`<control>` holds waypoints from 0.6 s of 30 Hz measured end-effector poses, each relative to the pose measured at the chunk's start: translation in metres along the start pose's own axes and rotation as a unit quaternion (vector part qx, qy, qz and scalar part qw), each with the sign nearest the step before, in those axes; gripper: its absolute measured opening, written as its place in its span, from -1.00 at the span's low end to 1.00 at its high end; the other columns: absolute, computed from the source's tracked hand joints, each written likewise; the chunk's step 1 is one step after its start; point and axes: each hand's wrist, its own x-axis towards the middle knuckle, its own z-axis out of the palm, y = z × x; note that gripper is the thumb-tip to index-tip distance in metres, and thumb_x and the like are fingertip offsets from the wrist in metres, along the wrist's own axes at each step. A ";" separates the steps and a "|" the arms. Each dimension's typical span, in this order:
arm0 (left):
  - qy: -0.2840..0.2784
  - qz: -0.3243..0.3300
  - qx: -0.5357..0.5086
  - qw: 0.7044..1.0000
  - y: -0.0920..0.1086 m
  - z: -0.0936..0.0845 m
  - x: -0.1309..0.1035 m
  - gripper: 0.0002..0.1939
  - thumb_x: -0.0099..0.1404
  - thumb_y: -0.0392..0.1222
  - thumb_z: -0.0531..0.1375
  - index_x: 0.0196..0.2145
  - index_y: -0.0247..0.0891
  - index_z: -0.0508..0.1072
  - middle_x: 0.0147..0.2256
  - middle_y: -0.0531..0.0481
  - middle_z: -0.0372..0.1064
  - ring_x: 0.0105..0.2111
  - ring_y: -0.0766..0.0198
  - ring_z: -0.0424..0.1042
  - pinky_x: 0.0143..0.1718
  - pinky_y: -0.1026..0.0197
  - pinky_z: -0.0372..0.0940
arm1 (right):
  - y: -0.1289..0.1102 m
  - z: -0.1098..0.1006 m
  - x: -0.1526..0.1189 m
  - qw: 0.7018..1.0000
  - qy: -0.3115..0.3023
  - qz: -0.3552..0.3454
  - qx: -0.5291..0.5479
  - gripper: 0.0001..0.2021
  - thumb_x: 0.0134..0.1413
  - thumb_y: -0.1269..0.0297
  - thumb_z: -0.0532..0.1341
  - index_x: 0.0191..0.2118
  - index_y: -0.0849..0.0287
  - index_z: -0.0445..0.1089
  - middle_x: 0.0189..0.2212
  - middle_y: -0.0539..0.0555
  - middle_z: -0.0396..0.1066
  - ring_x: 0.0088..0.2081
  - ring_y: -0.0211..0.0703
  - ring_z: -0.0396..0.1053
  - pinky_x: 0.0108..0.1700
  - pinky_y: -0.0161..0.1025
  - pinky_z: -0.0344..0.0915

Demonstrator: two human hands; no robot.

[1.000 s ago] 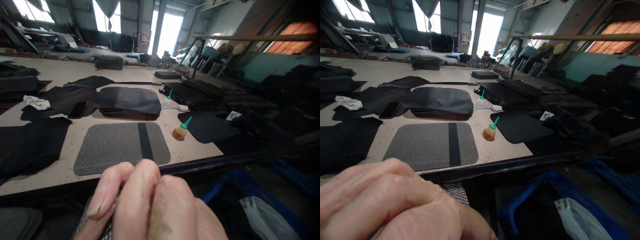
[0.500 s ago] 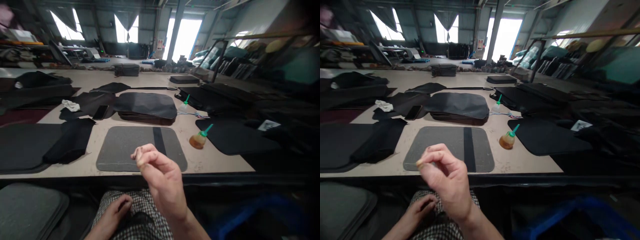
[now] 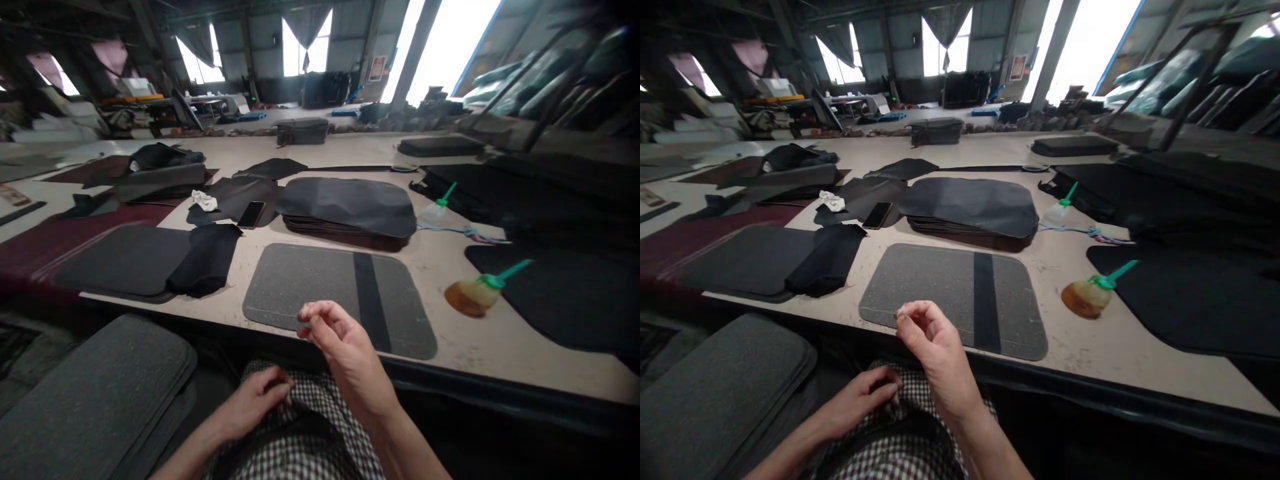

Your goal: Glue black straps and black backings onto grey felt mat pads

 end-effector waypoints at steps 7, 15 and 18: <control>0.133 0.056 0.095 0.985 0.071 -0.113 -0.023 -0.62 0.43 0.11 0.18 -0.03 -0.22 0.51 -0.20 -0.02 0.49 -0.24 0.25 0.43 -0.14 0.20 0.33 | 0.036 -0.017 -0.016 0.974 -0.072 0.149 -0.154 -0.55 0.09 -0.15 0.42 -0.41 0.18 0.42 -0.56 -0.02 0.37 -0.52 -0.27 0.25 -0.42 -0.31 0.18; 0.290 0.144 0.596 0.735 0.071 -0.220 0.033 -0.67 0.47 -0.02 0.16 0.08 -0.16 0.52 0.08 -0.17 0.48 0.09 0.00 0.31 0.10 -0.01 0.18 | 0.065 -0.025 -0.024 0.949 -0.113 0.139 -0.259 -0.32 0.35 -0.36 -0.01 -0.56 0.13 0.21 -0.67 -0.03 0.21 -0.55 -0.26 0.16 -0.40 -0.28 0.15; 0.252 0.115 0.643 0.715 0.063 -0.229 0.045 -0.77 0.47 -0.09 0.15 -0.11 -0.16 0.60 -0.12 -0.15 0.54 -0.01 0.02 0.33 0.08 -0.04 0.11 | 0.066 -0.027 -0.022 0.948 -0.113 0.161 -0.249 -0.32 0.35 -0.38 -0.03 -0.55 0.13 0.22 -0.63 0.00 0.26 -0.54 -0.24 0.19 -0.41 -0.27 0.15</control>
